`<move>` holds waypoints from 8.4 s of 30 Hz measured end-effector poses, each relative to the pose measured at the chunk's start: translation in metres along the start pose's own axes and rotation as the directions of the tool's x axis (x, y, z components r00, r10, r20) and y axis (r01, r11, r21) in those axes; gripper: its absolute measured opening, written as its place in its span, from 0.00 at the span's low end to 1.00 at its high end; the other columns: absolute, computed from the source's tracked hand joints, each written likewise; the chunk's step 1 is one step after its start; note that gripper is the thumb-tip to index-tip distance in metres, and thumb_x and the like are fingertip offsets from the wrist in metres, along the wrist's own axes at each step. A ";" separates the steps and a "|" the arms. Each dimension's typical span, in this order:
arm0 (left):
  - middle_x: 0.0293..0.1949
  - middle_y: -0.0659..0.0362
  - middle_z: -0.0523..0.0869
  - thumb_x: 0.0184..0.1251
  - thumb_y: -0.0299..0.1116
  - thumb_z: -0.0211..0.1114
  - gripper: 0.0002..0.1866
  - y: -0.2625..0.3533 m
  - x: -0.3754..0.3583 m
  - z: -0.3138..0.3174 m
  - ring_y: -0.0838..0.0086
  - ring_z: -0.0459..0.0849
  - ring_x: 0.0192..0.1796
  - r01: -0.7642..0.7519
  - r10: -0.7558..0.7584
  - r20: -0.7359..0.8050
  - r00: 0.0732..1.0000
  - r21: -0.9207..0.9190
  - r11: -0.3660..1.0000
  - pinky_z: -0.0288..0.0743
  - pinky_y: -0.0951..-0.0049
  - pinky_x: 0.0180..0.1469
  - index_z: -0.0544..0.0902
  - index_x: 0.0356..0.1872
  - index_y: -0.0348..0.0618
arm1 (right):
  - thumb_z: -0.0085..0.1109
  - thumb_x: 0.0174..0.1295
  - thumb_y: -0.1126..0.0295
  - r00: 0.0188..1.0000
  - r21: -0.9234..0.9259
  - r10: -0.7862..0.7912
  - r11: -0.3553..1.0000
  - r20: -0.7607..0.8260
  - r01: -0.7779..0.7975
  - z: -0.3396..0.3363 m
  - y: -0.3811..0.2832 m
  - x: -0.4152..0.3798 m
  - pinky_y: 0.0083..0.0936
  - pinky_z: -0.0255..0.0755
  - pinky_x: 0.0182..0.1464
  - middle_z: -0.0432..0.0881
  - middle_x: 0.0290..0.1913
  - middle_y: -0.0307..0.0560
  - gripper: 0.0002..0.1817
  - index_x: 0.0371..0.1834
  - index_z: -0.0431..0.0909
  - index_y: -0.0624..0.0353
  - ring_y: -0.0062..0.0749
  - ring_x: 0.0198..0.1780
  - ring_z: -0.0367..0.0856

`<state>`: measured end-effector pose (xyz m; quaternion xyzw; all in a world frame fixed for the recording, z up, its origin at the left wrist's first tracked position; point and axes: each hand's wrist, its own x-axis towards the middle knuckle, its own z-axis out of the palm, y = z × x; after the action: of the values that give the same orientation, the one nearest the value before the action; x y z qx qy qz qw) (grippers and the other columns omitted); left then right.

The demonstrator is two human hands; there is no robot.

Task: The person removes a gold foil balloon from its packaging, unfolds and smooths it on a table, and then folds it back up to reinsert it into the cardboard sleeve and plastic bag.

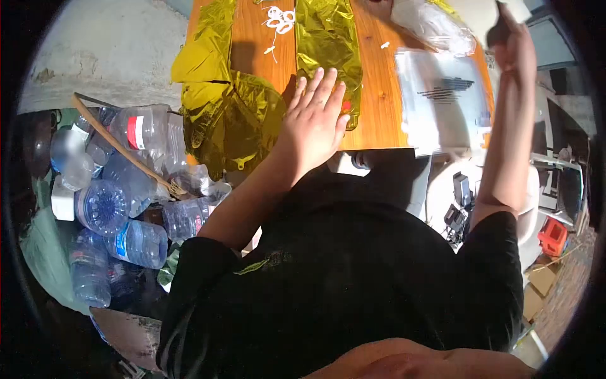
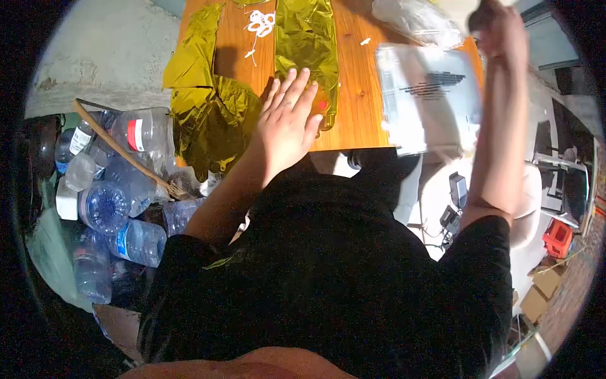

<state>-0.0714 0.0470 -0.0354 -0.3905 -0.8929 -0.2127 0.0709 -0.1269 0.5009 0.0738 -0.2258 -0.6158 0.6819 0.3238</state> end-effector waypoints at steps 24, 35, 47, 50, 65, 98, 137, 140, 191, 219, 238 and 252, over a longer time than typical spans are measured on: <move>0.58 0.49 0.87 0.66 0.23 0.64 0.20 -0.147 0.096 0.010 0.53 0.84 0.61 -0.433 0.432 -0.095 0.897 0.011 0.901 0.78 0.56 0.65 0.85 0.60 0.43 | 0.85 0.48 0.60 0.937 -0.742 -0.145 0.577 0.318 0.341 0.189 0.126 -0.149 0.42 0.79 0.43 0.88 0.35 0.61 0.22 0.37 0.83 0.63 0.54 0.38 0.87; 0.56 0.48 0.87 0.62 0.20 0.67 0.14 -0.134 0.105 -0.010 0.54 0.82 0.62 -0.290 0.296 0.139 0.945 -0.059 0.955 0.76 0.57 0.67 0.89 0.49 0.37 | 0.75 0.59 0.67 0.919 -0.869 -0.129 0.301 0.372 0.394 0.191 0.124 -0.156 0.40 0.80 0.48 0.87 0.40 0.62 0.13 0.41 0.83 0.62 0.53 0.44 0.87; 0.49 0.48 0.87 0.61 0.23 0.69 0.12 -0.141 0.110 -0.009 0.53 0.82 0.57 -0.355 0.372 0.141 0.917 -0.131 0.926 0.77 0.57 0.60 0.89 0.45 0.36 | 0.79 0.55 0.59 0.306 -0.227 -0.175 0.364 0.936 0.903 0.102 0.098 -0.277 0.45 0.70 0.72 0.76 0.69 0.56 0.33 0.61 0.79 0.61 0.55 0.69 0.74; 0.49 0.48 0.87 0.64 0.25 0.69 0.11 -0.147 0.113 -0.005 0.52 0.82 0.56 -0.327 0.355 0.161 0.921 -0.175 0.929 0.77 0.57 0.61 0.89 0.46 0.36 | 0.75 0.58 0.63 0.344 -0.279 -0.108 0.386 0.933 0.879 0.099 0.102 -0.264 0.44 0.69 0.73 0.74 0.71 0.58 0.33 0.66 0.76 0.61 0.56 0.71 0.72; 0.49 0.47 0.86 0.66 0.25 0.67 0.10 -0.145 0.110 -0.010 0.52 0.83 0.55 -0.331 0.357 0.156 0.921 -0.173 0.928 0.77 0.56 0.59 0.90 0.46 0.35 | 0.71 0.55 0.75 0.166 -0.120 -0.112 0.334 0.980 0.935 0.100 0.104 -0.257 0.41 0.79 0.61 0.88 0.50 0.48 0.17 0.49 0.86 0.61 0.47 0.57 0.85; 0.46 0.43 0.89 0.62 0.45 0.78 0.25 -0.135 0.117 -0.064 0.57 0.89 0.46 -0.011 0.212 0.398 0.893 -0.451 0.893 0.83 0.61 0.49 0.86 0.43 0.26 | 0.73 0.67 0.69 0.788 -0.394 0.247 0.919 0.564 -0.006 0.191 0.076 -0.146 0.31 0.78 0.39 0.84 0.38 0.47 0.32 0.71 0.68 0.60 0.30 0.34 0.82; 0.43 0.42 0.89 0.63 0.42 0.80 0.26 -0.122 0.102 -0.030 0.55 0.88 0.45 0.231 -0.185 0.307 0.934 -0.121 0.965 0.81 0.59 0.50 0.84 0.54 0.33 | 0.59 0.62 0.80 0.657 -0.443 -0.129 0.641 0.743 0.627 0.142 0.127 -0.151 0.39 0.80 0.48 0.87 0.44 0.57 0.25 0.65 0.70 0.64 0.48 0.45 0.87; 0.46 0.43 0.90 0.65 0.38 0.79 0.24 -0.118 0.102 -0.039 0.59 0.88 0.47 0.345 -0.216 0.355 0.910 -0.357 0.868 0.81 0.61 0.52 0.83 0.54 0.31 | 0.58 0.65 0.77 0.668 -0.509 -0.031 0.622 0.743 0.595 0.139 0.125 -0.145 0.42 0.79 0.51 0.85 0.45 0.62 0.21 0.61 0.71 0.64 0.58 0.47 0.86; 0.77 0.37 0.66 0.82 0.45 0.57 0.32 -0.089 0.090 0.019 0.47 0.64 0.80 -0.074 0.096 -0.123 0.988 0.174 0.982 0.56 0.51 0.82 0.69 0.74 0.29 | 0.73 0.58 0.59 0.785 -0.680 -0.120 0.430 0.608 0.594 0.163 0.151 -0.144 0.46 0.79 0.58 0.90 0.44 0.51 0.14 0.41 0.90 0.56 0.49 0.53 0.86; 0.85 0.42 0.54 0.81 0.61 0.46 0.43 -0.088 0.076 0.060 0.55 0.48 0.87 -0.047 0.038 0.040 0.998 0.248 0.968 0.37 0.53 0.87 0.58 0.82 0.33 | 0.67 0.64 0.67 0.620 -0.574 -0.082 0.302 0.780 0.761 0.171 0.135 -0.144 0.47 0.79 0.49 0.87 0.43 0.59 0.09 0.42 0.86 0.61 0.58 0.47 0.85; 0.84 0.42 0.55 0.80 0.62 0.46 0.44 -0.088 0.077 0.055 0.53 0.51 0.87 -0.029 0.020 0.042 0.999 0.221 0.975 0.38 0.54 0.87 0.61 0.81 0.33 | 0.69 0.61 0.51 0.726 -0.528 -0.173 0.579 0.665 0.622 0.304 0.142 -0.052 0.48 0.80 0.49 0.89 0.39 0.64 0.21 0.40 0.88 0.62 0.59 0.44 0.88; 0.83 0.40 0.55 0.82 0.48 0.54 0.38 -0.098 0.094 0.047 0.51 0.51 0.86 0.013 -0.013 0.009 1.000 -0.012 1.000 0.44 0.53 0.87 0.57 0.82 0.33 | 0.85 0.48 0.55 0.723 -0.702 0.142 0.421 0.676 0.574 0.191 0.093 -0.129 0.39 0.82 0.47 0.90 0.40 0.58 0.27 0.43 0.85 0.63 0.49 0.43 0.90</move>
<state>-0.2056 0.0706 -0.0818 -0.3860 -0.8945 -0.2168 0.0630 -0.1881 0.2721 -0.0025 -0.0206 -0.9711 0.2373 0.0155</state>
